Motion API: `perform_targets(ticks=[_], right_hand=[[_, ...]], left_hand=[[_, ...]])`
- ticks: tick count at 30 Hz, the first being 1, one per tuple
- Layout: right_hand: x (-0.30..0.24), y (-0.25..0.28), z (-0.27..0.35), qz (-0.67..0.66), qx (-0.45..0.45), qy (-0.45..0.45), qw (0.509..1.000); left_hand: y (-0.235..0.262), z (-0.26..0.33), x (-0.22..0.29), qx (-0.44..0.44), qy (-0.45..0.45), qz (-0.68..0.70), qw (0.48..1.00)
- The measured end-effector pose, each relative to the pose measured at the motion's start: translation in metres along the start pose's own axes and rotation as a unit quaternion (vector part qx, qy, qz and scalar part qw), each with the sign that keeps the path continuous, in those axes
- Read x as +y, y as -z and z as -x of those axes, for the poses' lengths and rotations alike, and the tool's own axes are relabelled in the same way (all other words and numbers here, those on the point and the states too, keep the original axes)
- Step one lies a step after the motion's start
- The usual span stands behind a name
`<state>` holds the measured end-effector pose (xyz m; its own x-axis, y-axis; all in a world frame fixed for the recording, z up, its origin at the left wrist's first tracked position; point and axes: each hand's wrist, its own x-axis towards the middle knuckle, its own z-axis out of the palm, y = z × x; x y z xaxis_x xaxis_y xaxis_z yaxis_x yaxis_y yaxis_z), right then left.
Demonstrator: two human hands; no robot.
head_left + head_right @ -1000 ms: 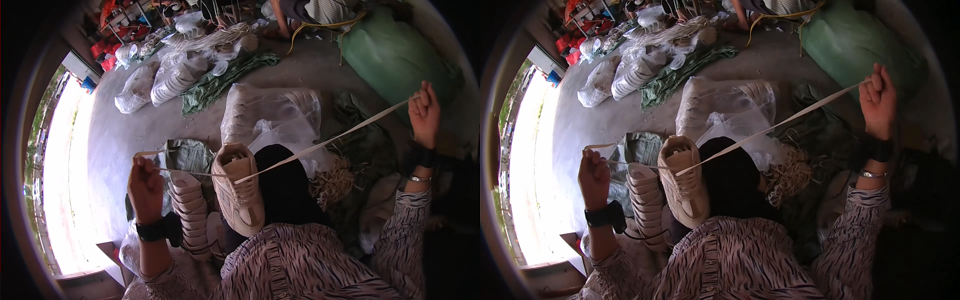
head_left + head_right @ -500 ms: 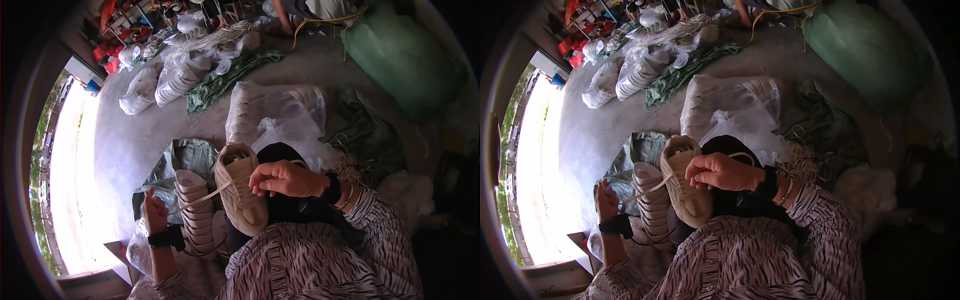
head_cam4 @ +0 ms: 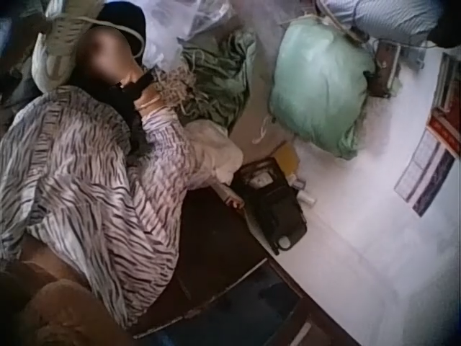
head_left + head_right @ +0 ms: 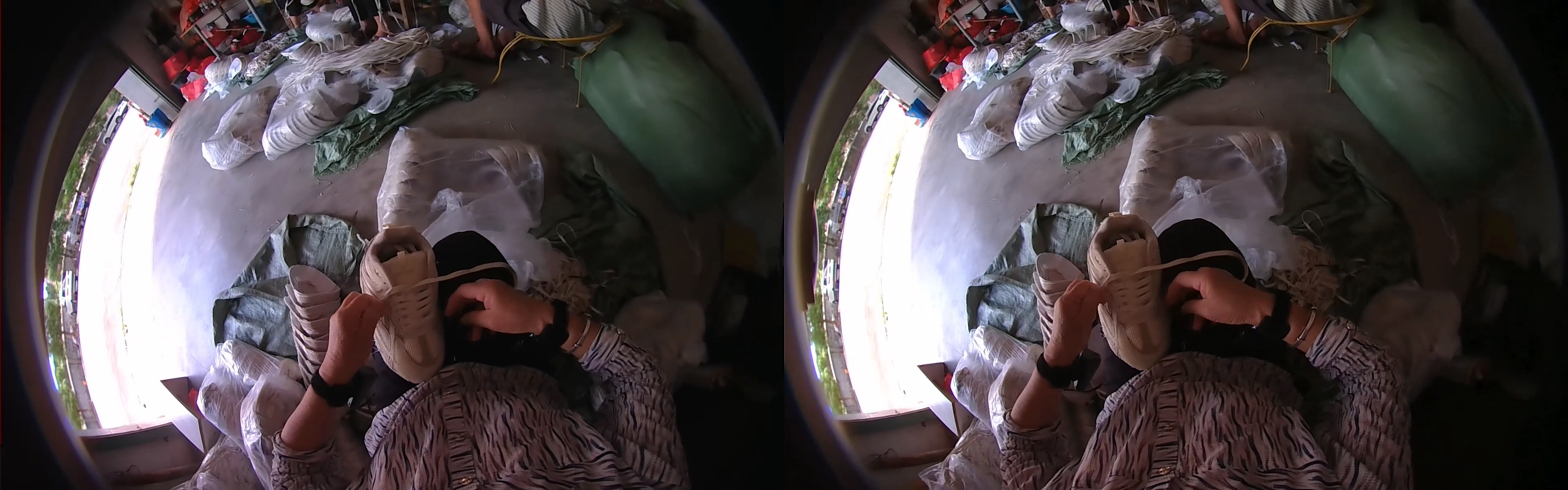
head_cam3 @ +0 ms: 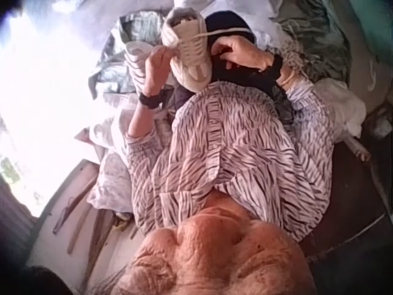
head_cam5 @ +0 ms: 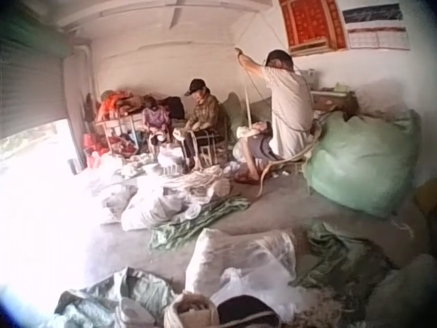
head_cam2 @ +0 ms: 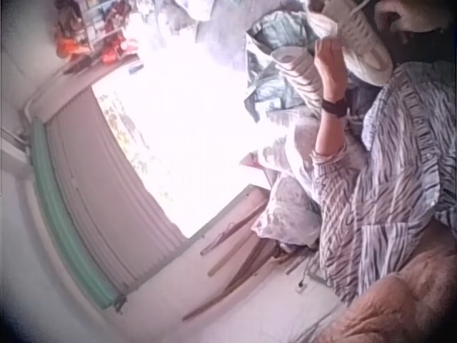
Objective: Insert laces into a shoe and tighten them.
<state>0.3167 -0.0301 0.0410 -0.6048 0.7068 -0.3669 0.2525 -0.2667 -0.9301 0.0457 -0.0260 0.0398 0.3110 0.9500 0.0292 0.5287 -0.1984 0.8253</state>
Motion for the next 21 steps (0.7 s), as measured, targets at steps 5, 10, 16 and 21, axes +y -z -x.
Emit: perform_targets(ticks=[5, 10, 16, 21], right_hand=[[0.021, -0.002, -0.001, 0.181, 0.118, 0.147, 0.965], [0.017, -0.005, 0.0, 0.467, 0.151, 0.269, 0.829], [0.013, -0.002, -0.012, 0.368, 0.156, 0.288, 0.87], [-0.005, 0.009, -0.015, -0.039, 0.033, 0.03, 0.998]], left_hand=[[-0.003, 0.001, 0.009, 0.149, 0.092, 0.057, 0.983], [-0.007, -0.003, 0.012, 0.116, 0.087, 0.188, 0.972], [0.001, 0.001, 0.003, -0.009, 0.158, 0.179, 0.971], [-0.007, -0.002, 0.002, 0.044, 0.122, 0.178, 0.975]])
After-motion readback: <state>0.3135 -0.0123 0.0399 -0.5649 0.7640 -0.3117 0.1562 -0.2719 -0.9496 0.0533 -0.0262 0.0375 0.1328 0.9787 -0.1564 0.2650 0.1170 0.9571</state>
